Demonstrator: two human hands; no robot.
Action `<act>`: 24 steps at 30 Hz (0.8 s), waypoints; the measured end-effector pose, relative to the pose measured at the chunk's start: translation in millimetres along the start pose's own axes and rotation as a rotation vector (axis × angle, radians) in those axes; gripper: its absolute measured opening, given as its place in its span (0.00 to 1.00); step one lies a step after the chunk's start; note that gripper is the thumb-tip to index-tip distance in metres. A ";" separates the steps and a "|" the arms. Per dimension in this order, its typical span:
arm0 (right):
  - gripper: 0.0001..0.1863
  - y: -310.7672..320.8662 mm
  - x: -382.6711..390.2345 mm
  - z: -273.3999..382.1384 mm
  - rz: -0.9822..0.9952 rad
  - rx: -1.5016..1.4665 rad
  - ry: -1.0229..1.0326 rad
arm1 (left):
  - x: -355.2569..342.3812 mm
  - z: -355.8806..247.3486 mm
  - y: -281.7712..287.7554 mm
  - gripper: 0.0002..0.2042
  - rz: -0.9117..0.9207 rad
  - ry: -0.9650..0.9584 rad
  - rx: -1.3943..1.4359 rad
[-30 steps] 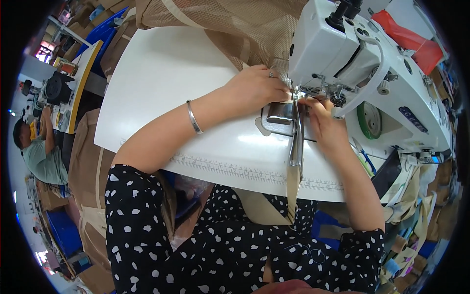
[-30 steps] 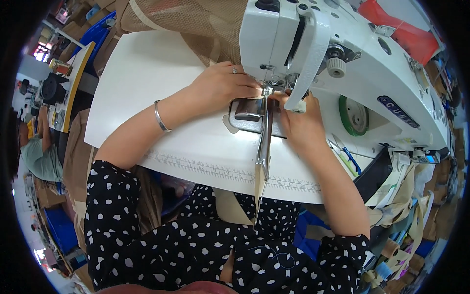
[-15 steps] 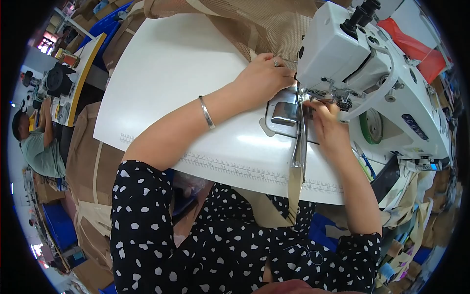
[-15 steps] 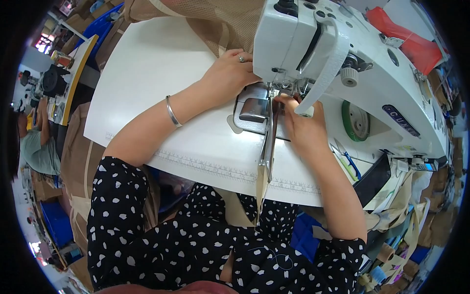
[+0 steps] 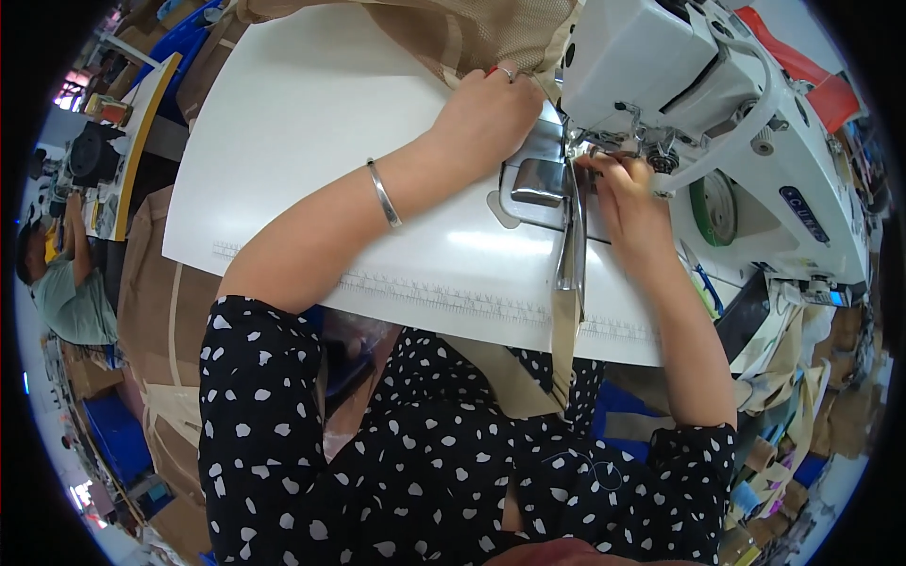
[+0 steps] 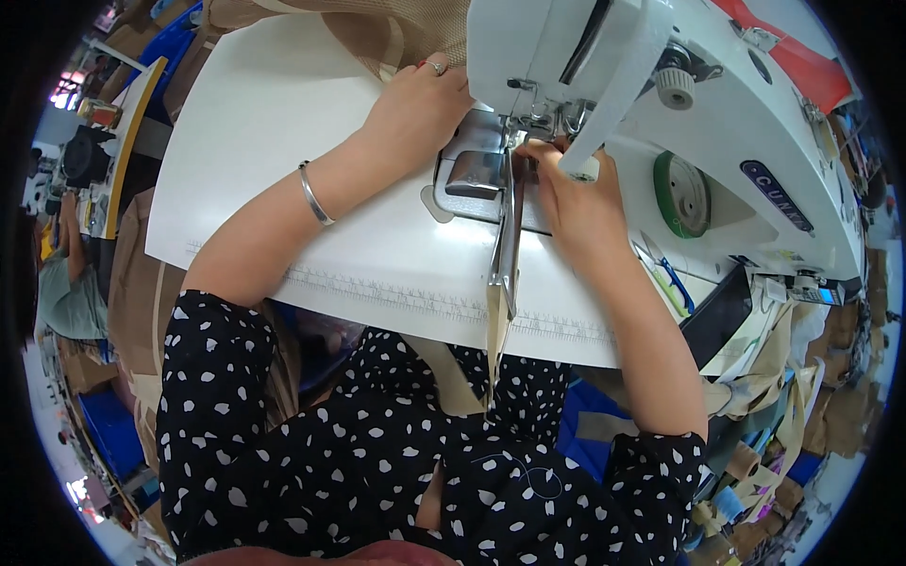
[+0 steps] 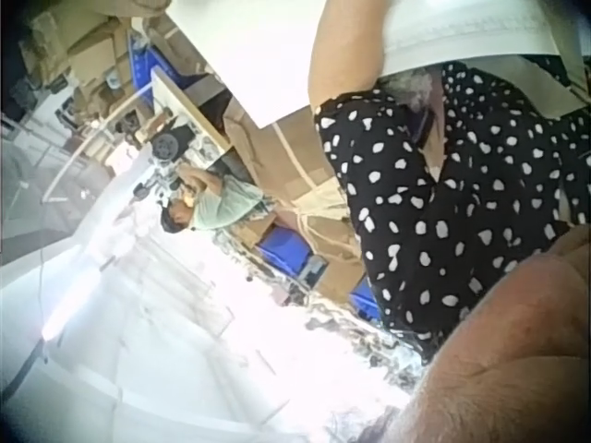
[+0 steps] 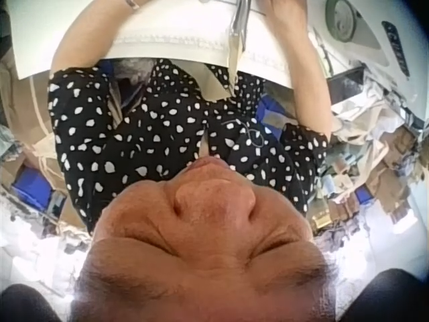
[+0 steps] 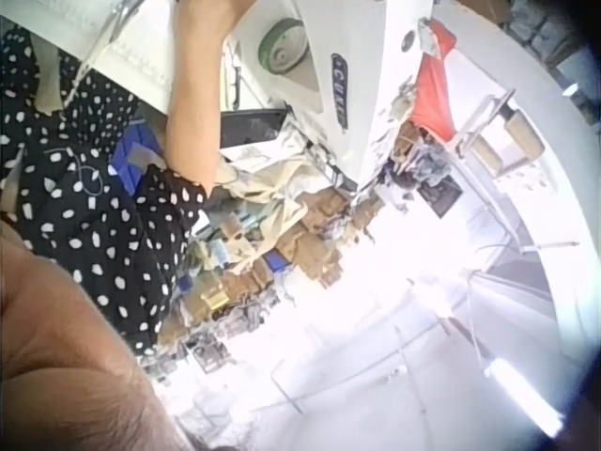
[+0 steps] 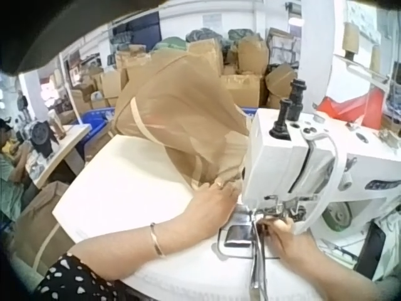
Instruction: Sewing a strap along the edge of a mesh material using an industrial sewing machine.
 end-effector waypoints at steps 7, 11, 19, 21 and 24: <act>0.15 -3.8 1.0 -3.5 0.025 0.004 -0.007 | 0.1 10.9 -4.5 0.06 0.023 0.102 -0.021; 0.14 -5.1 3.9 -5.4 0.039 0.008 -0.055 | 3.5 17.5 -3.7 0.05 0.043 0.143 -0.087; 0.15 3.8 -0.2 1.1 0.018 -0.087 -0.036 | 3.9 23.0 -2.2 0.04 0.116 0.179 -0.208; 0.16 -4.1 1.8 -0.9 0.107 0.058 -0.020 | 4.4 25.9 -1.7 0.04 0.130 0.201 -0.199; 0.15 -4.7 3.1 -2.6 0.087 0.030 -0.014 | 5.8 30.3 -1.3 0.05 0.124 0.241 -0.212</act>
Point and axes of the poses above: each hand's wrist, its own x-axis away from the middle knuckle, its own y-axis out of the back of the hand, z = x × y, the point moved 10 cm from there along -x, towards the middle knuckle
